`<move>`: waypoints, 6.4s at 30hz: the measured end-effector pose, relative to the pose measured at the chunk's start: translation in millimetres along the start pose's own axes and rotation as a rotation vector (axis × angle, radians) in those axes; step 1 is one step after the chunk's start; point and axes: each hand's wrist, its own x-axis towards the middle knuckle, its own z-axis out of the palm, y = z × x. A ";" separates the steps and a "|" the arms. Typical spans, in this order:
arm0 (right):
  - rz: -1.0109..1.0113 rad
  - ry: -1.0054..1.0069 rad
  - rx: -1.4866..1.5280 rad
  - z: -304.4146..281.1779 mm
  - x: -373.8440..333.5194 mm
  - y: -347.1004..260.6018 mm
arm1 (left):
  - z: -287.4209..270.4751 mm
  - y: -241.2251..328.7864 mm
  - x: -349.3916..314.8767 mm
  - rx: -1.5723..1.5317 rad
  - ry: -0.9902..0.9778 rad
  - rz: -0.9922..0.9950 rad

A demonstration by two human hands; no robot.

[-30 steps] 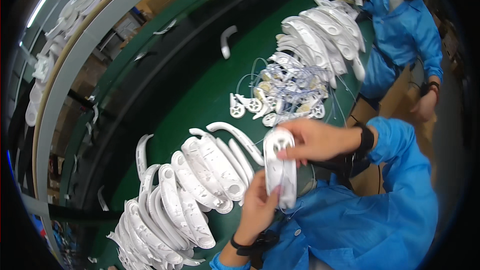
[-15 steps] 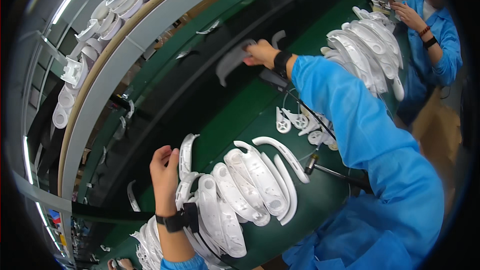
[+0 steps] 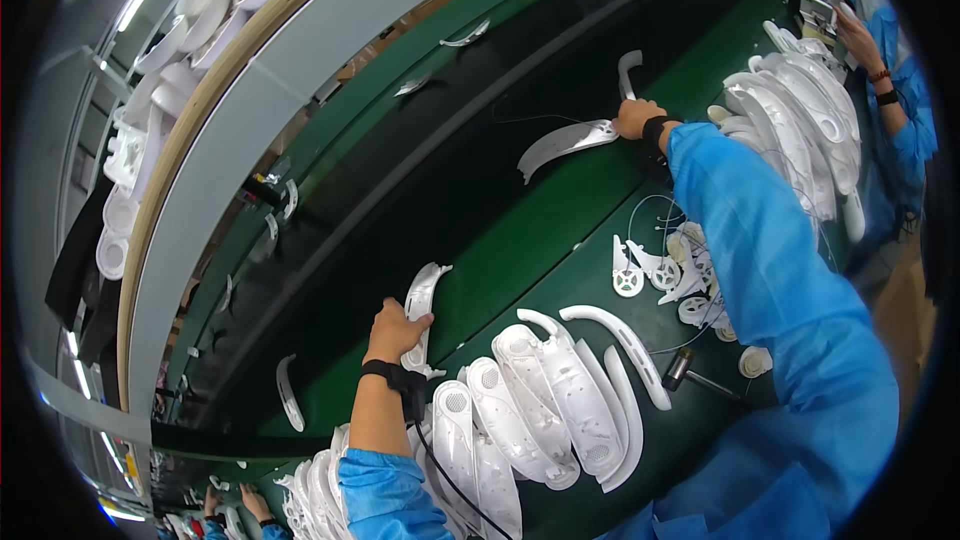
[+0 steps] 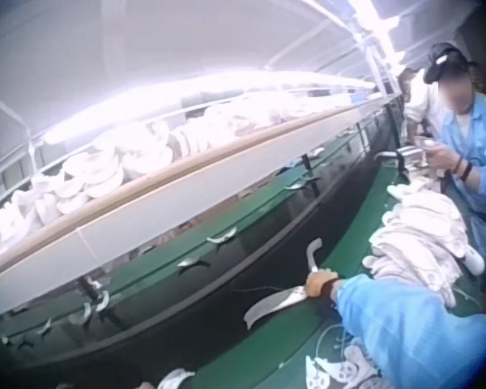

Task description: Assemble small white plastic components by threading wires and using a small hammer to tap pieces into place.

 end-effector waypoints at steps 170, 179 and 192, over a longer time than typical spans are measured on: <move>-0.989 -0.782 1.399 -163.4 -446.6 316.0 | 146.7 333.5 -262.3 -1.465 -1.076 0.390; -0.922 -0.361 1.744 -174.3 -432.1 332.3 | 151.4 331.4 -261.0 -1.469 -1.118 0.424; -0.839 0.317 2.022 -228.4 -380.0 402.3 | 152.5 331.5 -264.4 -1.512 -1.029 0.400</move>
